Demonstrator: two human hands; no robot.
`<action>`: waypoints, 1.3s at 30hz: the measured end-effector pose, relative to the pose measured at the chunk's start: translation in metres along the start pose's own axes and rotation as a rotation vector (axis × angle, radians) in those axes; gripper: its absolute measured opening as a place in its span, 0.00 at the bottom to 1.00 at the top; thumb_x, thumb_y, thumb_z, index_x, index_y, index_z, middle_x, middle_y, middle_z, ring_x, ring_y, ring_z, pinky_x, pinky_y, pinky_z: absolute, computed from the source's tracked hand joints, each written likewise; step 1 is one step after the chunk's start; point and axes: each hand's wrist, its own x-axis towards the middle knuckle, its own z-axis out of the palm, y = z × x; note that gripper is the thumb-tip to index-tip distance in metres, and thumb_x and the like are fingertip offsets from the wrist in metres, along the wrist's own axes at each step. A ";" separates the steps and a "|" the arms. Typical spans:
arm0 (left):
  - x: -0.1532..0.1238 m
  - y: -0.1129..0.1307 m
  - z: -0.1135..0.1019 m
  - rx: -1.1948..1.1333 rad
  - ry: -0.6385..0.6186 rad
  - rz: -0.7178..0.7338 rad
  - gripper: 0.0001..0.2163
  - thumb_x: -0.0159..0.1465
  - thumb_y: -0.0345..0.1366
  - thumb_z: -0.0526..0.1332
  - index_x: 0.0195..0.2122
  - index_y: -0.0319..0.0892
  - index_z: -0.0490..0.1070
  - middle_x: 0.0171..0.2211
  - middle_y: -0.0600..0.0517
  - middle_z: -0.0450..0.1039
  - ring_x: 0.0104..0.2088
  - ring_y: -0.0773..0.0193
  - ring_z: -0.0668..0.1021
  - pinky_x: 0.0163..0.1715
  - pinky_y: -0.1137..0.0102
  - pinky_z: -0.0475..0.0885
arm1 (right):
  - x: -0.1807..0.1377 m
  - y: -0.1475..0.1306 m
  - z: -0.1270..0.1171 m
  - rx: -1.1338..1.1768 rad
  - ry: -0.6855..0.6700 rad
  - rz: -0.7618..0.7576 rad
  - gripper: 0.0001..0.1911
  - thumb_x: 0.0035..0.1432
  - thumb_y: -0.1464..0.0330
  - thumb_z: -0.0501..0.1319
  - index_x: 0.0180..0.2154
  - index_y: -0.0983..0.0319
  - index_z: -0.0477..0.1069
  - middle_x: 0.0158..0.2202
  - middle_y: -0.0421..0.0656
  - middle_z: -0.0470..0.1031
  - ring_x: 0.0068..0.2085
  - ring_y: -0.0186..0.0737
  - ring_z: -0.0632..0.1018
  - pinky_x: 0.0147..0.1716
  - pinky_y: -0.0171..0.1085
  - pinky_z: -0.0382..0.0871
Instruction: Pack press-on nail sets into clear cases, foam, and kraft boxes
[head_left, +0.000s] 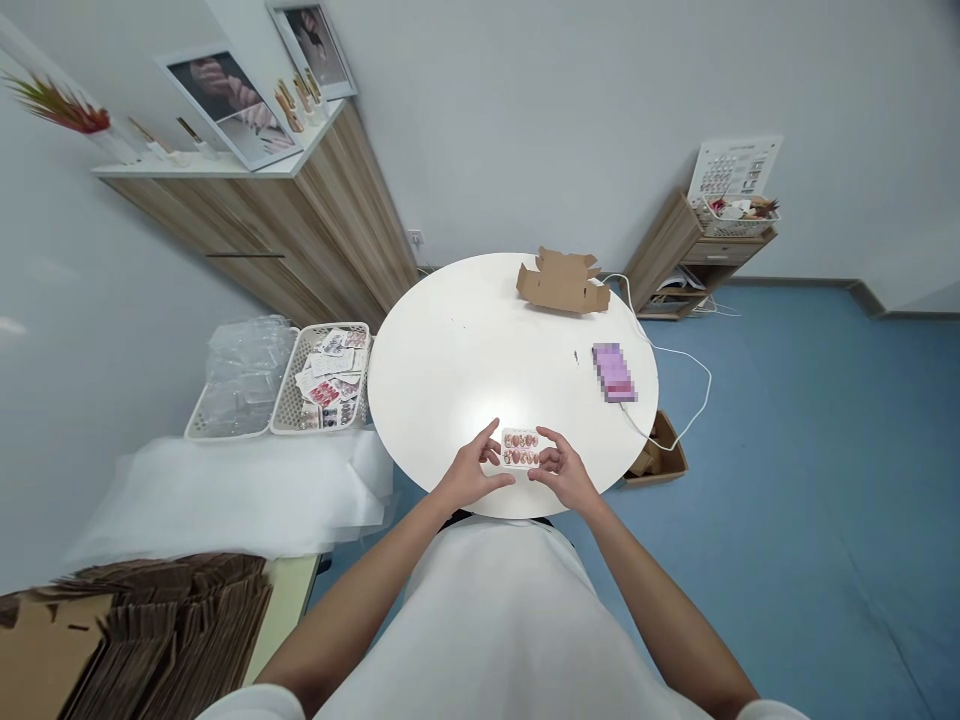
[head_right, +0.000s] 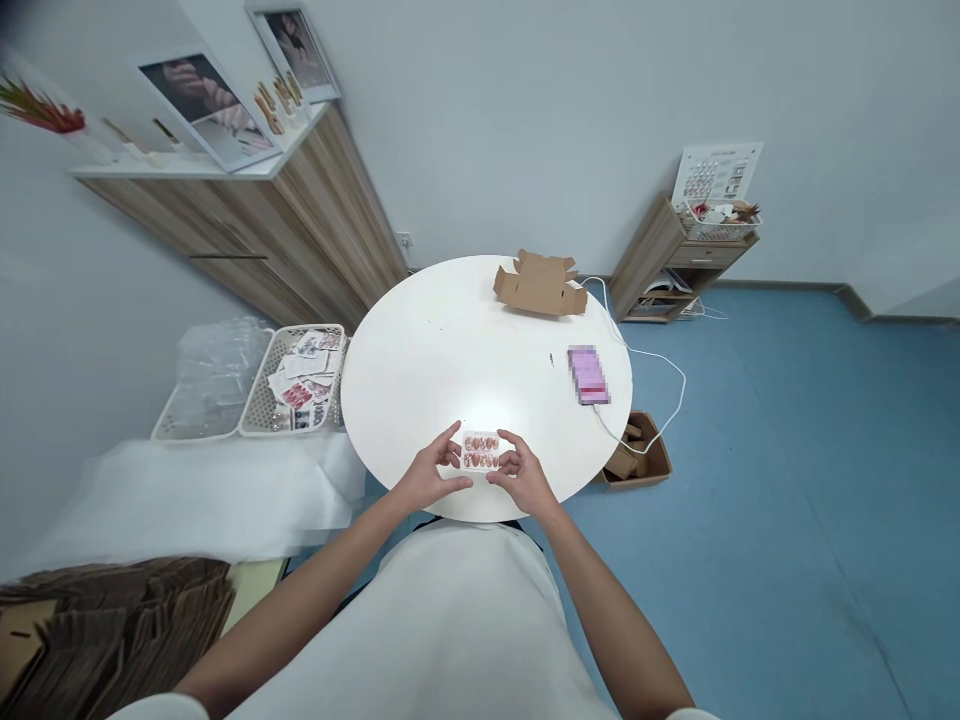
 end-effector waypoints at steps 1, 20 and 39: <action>0.000 0.001 -0.002 0.044 -0.026 0.029 0.38 0.45 0.39 0.66 0.57 0.50 0.50 0.35 0.54 0.66 0.30 0.69 0.70 0.39 0.67 0.65 | 0.000 -0.001 -0.001 -0.006 0.002 -0.003 0.38 0.39 0.68 0.65 0.53 0.55 0.54 0.27 0.34 0.65 0.27 0.31 0.71 0.34 0.39 0.68; 0.008 -0.006 0.005 0.114 0.009 0.039 0.30 0.50 0.38 0.62 0.55 0.49 0.55 0.28 0.56 0.65 0.27 0.69 0.67 0.35 0.69 0.66 | 0.007 0.006 -0.017 -0.231 -0.028 -0.089 0.32 0.46 0.69 0.60 0.54 0.55 0.54 0.31 0.39 0.68 0.31 0.33 0.71 0.37 0.41 0.67; 0.003 -0.048 -0.046 0.104 0.242 -0.025 0.27 0.52 0.33 0.59 0.55 0.46 0.57 0.31 0.54 0.65 0.25 0.72 0.68 0.35 0.69 0.67 | 0.066 0.010 0.049 -0.353 -0.109 -0.168 0.31 0.49 0.71 0.56 0.55 0.52 0.52 0.36 0.41 0.63 0.33 0.34 0.68 0.37 0.42 0.68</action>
